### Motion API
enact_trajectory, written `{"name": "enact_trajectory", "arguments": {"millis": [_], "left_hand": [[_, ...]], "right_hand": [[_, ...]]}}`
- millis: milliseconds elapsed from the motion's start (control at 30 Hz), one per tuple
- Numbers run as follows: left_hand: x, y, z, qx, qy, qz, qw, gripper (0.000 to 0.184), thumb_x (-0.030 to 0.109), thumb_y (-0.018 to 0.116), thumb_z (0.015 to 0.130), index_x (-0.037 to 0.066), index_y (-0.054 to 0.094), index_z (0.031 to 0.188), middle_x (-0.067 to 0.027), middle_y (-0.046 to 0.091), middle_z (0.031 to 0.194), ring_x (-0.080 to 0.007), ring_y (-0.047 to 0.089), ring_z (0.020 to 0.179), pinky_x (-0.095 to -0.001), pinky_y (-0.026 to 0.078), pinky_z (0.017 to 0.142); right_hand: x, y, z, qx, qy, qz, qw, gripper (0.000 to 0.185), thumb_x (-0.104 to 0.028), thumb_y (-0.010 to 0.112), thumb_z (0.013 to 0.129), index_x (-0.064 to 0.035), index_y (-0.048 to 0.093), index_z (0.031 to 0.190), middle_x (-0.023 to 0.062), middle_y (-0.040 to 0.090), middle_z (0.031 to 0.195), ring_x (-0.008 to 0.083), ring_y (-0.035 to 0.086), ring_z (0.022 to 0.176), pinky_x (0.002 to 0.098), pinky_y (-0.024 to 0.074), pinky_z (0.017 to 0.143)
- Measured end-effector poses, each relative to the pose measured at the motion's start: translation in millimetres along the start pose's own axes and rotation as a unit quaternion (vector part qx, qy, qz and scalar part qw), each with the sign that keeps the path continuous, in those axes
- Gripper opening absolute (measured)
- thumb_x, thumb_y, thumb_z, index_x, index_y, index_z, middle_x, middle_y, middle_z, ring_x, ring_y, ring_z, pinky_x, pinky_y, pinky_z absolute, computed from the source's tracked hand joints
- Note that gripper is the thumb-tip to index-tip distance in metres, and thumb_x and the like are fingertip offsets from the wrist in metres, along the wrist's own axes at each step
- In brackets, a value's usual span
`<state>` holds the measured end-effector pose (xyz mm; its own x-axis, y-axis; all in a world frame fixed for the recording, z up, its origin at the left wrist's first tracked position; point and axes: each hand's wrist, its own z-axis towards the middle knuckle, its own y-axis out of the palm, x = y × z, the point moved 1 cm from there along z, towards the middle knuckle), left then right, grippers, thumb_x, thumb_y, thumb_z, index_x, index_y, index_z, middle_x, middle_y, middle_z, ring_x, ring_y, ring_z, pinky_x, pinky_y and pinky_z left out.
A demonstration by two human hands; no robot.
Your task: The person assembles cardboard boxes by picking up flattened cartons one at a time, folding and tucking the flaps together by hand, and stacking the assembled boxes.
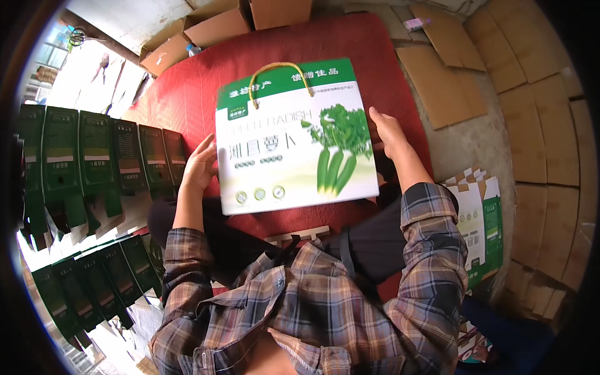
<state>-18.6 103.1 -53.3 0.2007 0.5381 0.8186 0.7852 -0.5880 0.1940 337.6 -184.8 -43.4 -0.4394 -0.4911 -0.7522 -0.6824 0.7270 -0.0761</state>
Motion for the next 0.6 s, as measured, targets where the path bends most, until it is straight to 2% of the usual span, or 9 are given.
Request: {"name": "enact_trajectory", "arguments": {"millis": [67, 167, 233, 267, 300, 333, 467, 500, 600], "left_hand": [[-0.5, 0.6, 2.0, 0.028, 0.002, -0.042, 0.999, 0.051, 0.037, 0.056, 0.093, 0.010, 0.046, 0.136, -0.0081, 0.058, 0.117, -0.0227, 0.055, 0.109, -0.0580, 0.044, 0.084], [-24.4, -9.8, 16.2, 0.046, -0.067, -0.081, 0.993, 0.044, 0.035, 0.057, 0.093, 0.010, 0.052, 0.128, -0.0066, 0.057, 0.117, -0.0221, 0.055, 0.106, -0.0540, 0.044, 0.084], [-36.6, -11.7, 14.6, 0.052, -0.061, -0.053, 0.995, 0.036, 0.033, 0.054, 0.093, 0.010, 0.056, 0.121, -0.0059, 0.057, 0.114, -0.0212, 0.056, 0.101, -0.0518, 0.043, 0.089], [-62.4, -32.8, 31.7, -0.016, 0.047, 0.143, 0.989, 0.032, 0.026, 0.055, 0.092, 0.009, 0.057, 0.118, -0.0061, 0.057, 0.113, -0.0201, 0.057, 0.100, -0.0479, 0.044, 0.088], [-62.9, -29.2, 28.7, -0.084, 0.152, 0.329, 0.928, 0.028, 0.020, 0.056, 0.090, 0.009, 0.058, 0.116, -0.0063, 0.058, 0.112, -0.0189, 0.057, 0.099, -0.0439, 0.046, 0.087], [-67.9, -28.0, 26.4, -0.029, 0.043, 0.117, 0.992, 0.025, 0.006, 0.060, 0.085, 0.006, 0.059, 0.110, -0.0053, 0.061, 0.104, -0.0152, 0.057, 0.094, -0.0332, 0.049, 0.078], [-82.8, -21.5, 34.5, -0.022, -0.020, 0.112, 0.993, 0.025, 0.000, 0.060, 0.083, 0.004, 0.060, 0.107, -0.0025, 0.062, 0.088, -0.0134, 0.055, 0.073, -0.0261, 0.048, 0.067], [-106.7, -45.0, 52.1, -0.032, 0.056, 0.189, 0.980, 0.028, 0.003, 0.060, 0.085, 0.003, 0.060, 0.113, -0.0019, 0.062, 0.086, -0.0128, 0.056, 0.070, -0.0263, 0.047, 0.062], [-63.2, -2.4, 26.1, 0.053, -0.022, 0.000, 0.998, 0.045, 0.002, 0.065, 0.083, 0.009, 0.057, 0.127, -0.0026, 0.060, 0.093, -0.0102, 0.057, 0.070, -0.0242, 0.046, 0.056]], "right_hand": [[6.8, -7.5, 8.1, 0.001, 0.002, 0.006, 1.000, 0.056, -0.047, 0.047, 0.095, -0.0054, 0.048, 0.134, 0.0118, 0.047, 0.138, 0.0312, 0.049, 0.120, 0.0538, 0.0439, 0.090], [3.5, 13.8, -14.7, 0.034, 0.005, -0.104, 0.994, 0.045, -0.033, 0.047, 0.093, -0.0109, 0.051, 0.132, 0.0108, 0.051, 0.133, 0.0289, 0.048, 0.120, 0.0530, 0.0427, 0.091], [30.3, 5.5, 7.7, -0.034, 0.006, -0.073, 0.997, 0.042, -0.032, 0.047, 0.094, -0.0129, 0.052, 0.131, 0.0093, 0.057, 0.125, 0.0255, 0.052, 0.114, 0.0494, 0.0441, 0.089], [34.1, 6.4, 6.9, -0.035, 0.009, -0.073, 0.997, 0.042, -0.032, 0.047, 0.094, -0.0129, 0.052, 0.131, 0.0093, 0.057, 0.125, 0.0255, 0.052, 0.114, 0.0494, 0.0441, 0.089], [38.7, 8.0, 5.6, -0.047, 0.001, -0.080, 0.996, 0.044, -0.033, 0.043, 0.095, -0.0111, 0.048, 0.133, 0.0111, 0.056, 0.127, 0.0258, 0.052, 0.114, 0.0482, 0.0438, 0.091], [41.1, 9.4, 4.5, -0.059, -0.007, -0.087, 0.994, 0.047, -0.034, 0.040, 0.097, -0.0093, 0.045, 0.136, 0.0130, 0.055, 0.129, 0.0261, 0.052, 0.115, 0.0470, 0.0435, 0.094], [48.6, 10.9, 11.6, -0.055, 0.009, -0.053, 0.997, 0.045, -0.034, 0.041, 0.097, -0.0095, 0.047, 0.134, 0.0109, 0.057, 0.126, 0.0241, 0.054, 0.112, 0.0463, 0.0456, 0.091], [40.9, 14.4, 5.1, -0.025, 0.038, -0.090, 0.995, 0.042, -0.030, 0.043, 0.096, -0.0081, 0.051, 0.131, 0.0113, 0.059, 0.123, 0.0225, 0.056, 0.110, 0.0430, 0.0469, 0.089], [41.4, 8.0, 16.3, -0.010, 0.030, -0.111, 0.993, 0.035, -0.022, 0.046, 0.095, -0.0050, 0.057, 0.124, 0.0118, 0.063, 0.115, 0.0200, 0.060, 0.103, 0.0362, 0.0487, 0.086]]}}
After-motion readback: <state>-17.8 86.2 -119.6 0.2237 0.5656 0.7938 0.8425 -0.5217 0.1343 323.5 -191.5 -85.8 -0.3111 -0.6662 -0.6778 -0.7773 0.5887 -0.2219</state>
